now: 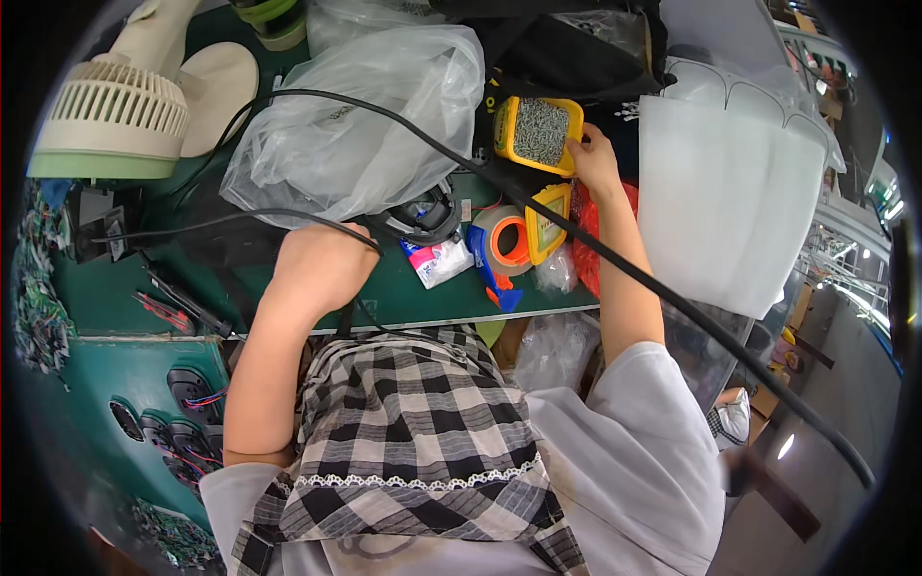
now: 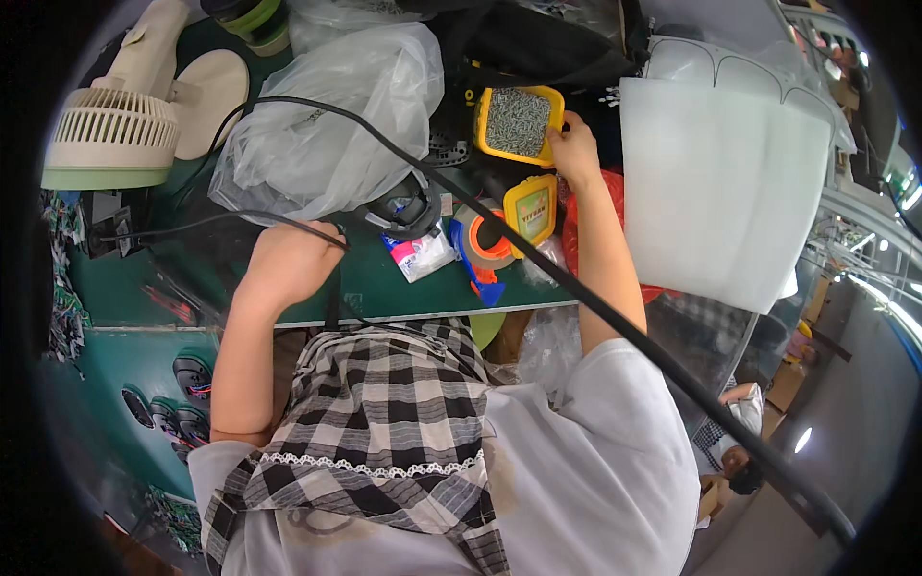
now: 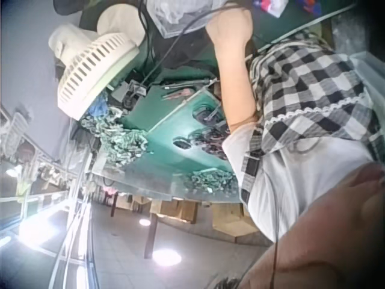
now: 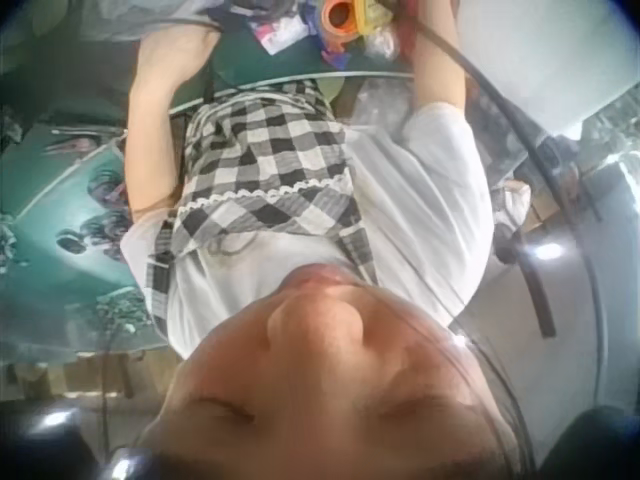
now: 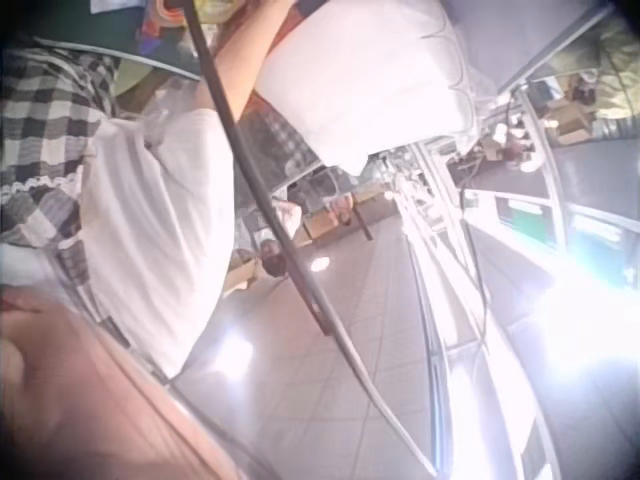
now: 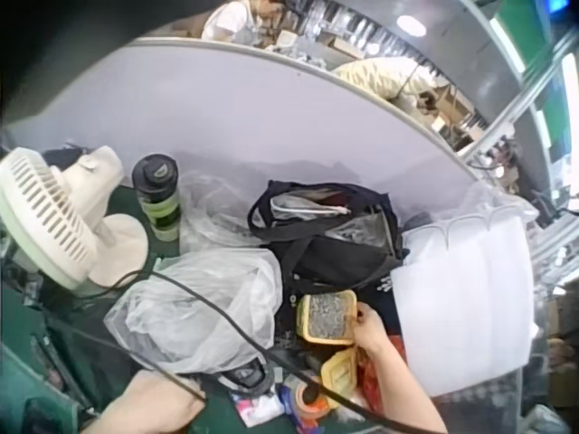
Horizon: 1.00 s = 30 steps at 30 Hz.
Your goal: The person assembles digital speedometer units by fitting circuit boards into back casings and snapping front covers onto them by hand. The person then moves packaging materials aside, takes screws from a container, and picks up an electric screwdriver.
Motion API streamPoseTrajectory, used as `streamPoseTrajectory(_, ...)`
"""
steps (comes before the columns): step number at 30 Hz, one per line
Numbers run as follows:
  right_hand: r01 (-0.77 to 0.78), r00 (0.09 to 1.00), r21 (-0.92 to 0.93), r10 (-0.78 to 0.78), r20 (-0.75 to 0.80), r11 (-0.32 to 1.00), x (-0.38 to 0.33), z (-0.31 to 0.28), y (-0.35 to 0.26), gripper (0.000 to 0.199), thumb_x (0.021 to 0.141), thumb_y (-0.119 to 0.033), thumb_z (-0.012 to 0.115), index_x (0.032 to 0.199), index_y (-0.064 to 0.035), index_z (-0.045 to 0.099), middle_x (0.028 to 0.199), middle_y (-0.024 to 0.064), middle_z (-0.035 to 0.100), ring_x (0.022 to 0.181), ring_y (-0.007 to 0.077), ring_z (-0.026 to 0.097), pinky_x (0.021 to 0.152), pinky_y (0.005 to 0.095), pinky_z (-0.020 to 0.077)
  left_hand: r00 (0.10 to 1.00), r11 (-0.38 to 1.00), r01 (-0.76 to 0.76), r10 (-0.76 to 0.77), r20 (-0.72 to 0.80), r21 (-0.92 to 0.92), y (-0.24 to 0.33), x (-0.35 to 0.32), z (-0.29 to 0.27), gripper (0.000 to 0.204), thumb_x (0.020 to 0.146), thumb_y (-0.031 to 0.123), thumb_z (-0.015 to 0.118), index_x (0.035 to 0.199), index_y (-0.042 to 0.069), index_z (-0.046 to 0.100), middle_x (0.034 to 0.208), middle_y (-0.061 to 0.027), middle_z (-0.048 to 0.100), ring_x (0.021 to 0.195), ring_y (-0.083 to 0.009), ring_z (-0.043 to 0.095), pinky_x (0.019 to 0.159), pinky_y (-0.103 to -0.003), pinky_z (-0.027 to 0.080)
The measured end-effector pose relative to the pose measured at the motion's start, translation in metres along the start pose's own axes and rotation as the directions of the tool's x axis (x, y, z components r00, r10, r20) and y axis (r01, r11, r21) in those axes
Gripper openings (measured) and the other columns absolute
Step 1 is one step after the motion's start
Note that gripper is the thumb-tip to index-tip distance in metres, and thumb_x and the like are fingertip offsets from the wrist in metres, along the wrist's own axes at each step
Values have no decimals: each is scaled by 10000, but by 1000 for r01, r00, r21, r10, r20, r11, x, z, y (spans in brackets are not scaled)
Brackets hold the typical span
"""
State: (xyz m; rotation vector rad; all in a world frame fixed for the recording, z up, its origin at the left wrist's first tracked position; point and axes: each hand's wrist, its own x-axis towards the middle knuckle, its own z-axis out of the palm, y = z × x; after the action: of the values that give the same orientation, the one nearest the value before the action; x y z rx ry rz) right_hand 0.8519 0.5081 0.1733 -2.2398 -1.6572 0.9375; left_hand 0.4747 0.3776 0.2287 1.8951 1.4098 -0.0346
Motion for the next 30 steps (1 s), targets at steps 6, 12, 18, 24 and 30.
streamPoseTrajectory(6,-202,979,303,184,87,931,-25,-6,-12,410,871,-17,531,1255,66,412,855,178,654,686,229,668,504,313,554,829,978,-60,161,536,-202,-2,-17,-1,263,822,291,554,815,51,662,778,-160,658,773,-348,630,692,-431,499)
streamPoseTrajectory(12,-173,980,301,134,146,938,-32,1,-17,435,873,-34,541,1266,69,386,853,179,654,660,205,656,507,303,550,888,801,-450,447,-107,-395,92,85,18,186,882,124,506,1035,26,547,998,-125,578,954,-324,554,808,-397,469)
streamPoseTrajectory(18,-131,984,195,104,147,972,-30,4,-15,342,841,-59,519,1169,36,496,856,155,645,728,184,636,568,287,519,815,930,-354,254,-521,-100,127,208,87,232,777,178,530,926,26,623,978,-110,602,955,-273,579,833,-380,464)
streamPoseTrajectory(24,-106,990,274,76,118,956,-31,0,5,448,925,-164,562,1295,35,404,858,104,645,701,124,620,506,224,491,789,916,-392,382,-482,85,131,223,97,252,793,293,558,952,127,659,1057,-38,593,1010,-198,528,845,-344,390)
streamPoseTrajectory(30,-121,991,340,95,90,933,-33,0,13,460,931,-167,558,1300,48,388,822,94,638,676,111,605,521,221,478,852,917,-353,398,-340,186,134,220,93,264,824,354,533,890,166,705,901,0,659,939,-186,577,851,-358,375)
